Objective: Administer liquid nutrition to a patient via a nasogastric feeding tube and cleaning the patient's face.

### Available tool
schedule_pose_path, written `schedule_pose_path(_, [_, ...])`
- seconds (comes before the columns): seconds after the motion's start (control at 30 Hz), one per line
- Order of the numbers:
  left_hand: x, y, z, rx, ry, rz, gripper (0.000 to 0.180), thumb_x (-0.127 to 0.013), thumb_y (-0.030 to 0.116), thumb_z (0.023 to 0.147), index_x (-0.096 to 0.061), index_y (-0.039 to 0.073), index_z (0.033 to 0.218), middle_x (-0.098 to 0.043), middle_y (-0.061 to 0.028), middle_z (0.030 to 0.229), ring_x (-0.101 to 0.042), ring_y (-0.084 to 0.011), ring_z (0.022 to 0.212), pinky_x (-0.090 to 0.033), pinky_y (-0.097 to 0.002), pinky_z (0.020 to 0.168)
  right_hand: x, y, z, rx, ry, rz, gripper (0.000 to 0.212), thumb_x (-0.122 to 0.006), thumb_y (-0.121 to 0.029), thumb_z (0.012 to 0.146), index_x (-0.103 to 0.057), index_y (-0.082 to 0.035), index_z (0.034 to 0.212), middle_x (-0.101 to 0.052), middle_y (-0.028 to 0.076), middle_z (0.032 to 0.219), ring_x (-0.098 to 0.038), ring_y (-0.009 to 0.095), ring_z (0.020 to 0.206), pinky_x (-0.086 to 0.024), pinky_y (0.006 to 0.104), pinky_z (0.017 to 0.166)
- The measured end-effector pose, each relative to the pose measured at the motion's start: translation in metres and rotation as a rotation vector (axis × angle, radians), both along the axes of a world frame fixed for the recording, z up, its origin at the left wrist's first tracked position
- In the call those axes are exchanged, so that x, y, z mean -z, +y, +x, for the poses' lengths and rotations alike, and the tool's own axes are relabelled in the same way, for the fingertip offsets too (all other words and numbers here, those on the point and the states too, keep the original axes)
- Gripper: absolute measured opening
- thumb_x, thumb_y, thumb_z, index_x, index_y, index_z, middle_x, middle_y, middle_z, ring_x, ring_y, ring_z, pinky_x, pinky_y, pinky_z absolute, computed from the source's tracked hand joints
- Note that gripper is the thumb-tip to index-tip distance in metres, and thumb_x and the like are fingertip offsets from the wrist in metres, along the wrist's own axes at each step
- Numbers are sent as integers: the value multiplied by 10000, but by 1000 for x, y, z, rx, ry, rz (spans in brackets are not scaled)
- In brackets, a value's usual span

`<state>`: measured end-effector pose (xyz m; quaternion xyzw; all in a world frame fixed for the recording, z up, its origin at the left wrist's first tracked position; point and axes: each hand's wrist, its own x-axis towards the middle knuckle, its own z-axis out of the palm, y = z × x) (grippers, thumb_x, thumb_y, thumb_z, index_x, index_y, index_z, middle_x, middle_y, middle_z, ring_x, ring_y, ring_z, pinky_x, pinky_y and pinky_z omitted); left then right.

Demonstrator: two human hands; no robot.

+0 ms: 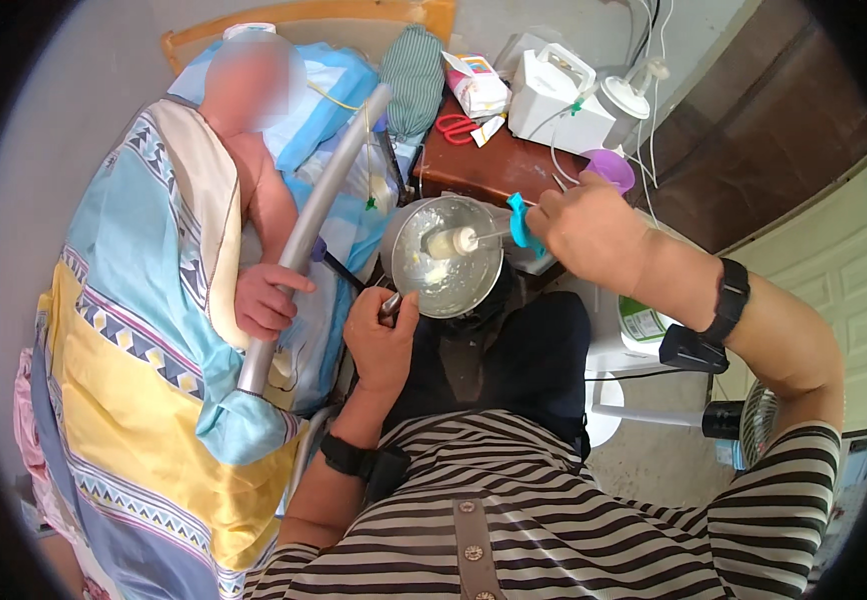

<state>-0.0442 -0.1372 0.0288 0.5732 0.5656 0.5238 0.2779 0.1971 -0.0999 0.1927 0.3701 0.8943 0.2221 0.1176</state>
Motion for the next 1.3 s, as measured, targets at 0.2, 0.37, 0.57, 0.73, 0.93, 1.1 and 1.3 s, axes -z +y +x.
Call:
schedule_pose_path(0.2, [-1,1,0,13,-41,-6,274,-742,123,786,-503,23,697,-422,-47,624,-377,-149,524,-323,-301,492,12,-3,-2,5,-71,-87,102,-588,-143,744,-589,-89,830,-572,48,736,-625,198,647,-425,339,669])
schedule_pose_path(0.37, [0,1,-2,-4,27,18,278,-745,128,778,-502,26,691,-429,-56,624,-389,-168,528,-331,-313,497,1,7,-1,-33,-102,-47,106,-592,-153,747,-593,-87,831,-574,58,723,-625,200,648,-423,337,678])
schedule_pose_path(0.57, [-2,0,1,17,88,65,263,-737,124,782,-508,24,702,-447,-55,634,-409,-167,545,-344,-309,508,2,7,-3,-21,-127,-134,127,-589,-150,755,-605,-83,862,-589,57,717,-628,209,653,-427,336,667])
schedule_pose_path(0.73, [3,-1,-1,36,69,55,254,-742,119,762,-510,34,697,-467,-67,647,-436,-207,554,-354,-333,517,6,10,3,35,-204,-167,150,-591,-149,758,-611,-88,894,-616,44,729,-632,208,663,-437,337,654])
schedule_pose_path(0.93, [3,1,0,34,118,108,249,-731,124,799,-516,23,723,-428,-40,620,-384,-134,541,-347,-285,507,2,12,5,55,-243,-172,144,-599,-159,753,-615,-100,883,-624,33,730,-630,204,665,-440,334,656])
schedule_pose_path(1.1, [1,0,2,41,120,120,241,-728,121,802,-521,24,726,-436,-38,623,-391,-125,542,-347,-281,504,4,13,9,54,-237,-143,127,-608,-216,786,-622,-94,821,-628,40,695,-627,214,655,-444,342,668])
schedule_pose_path(1.3, [0,-1,4,49,117,102,242,-726,117,804,-519,19,727,-434,-37,628,-389,-119,546,-347,-278,505,7,16,16,65,-185,-117,254,-612,-328,844,-626,-81,785,-635,55,675,-629,235,646,-450,359,691])
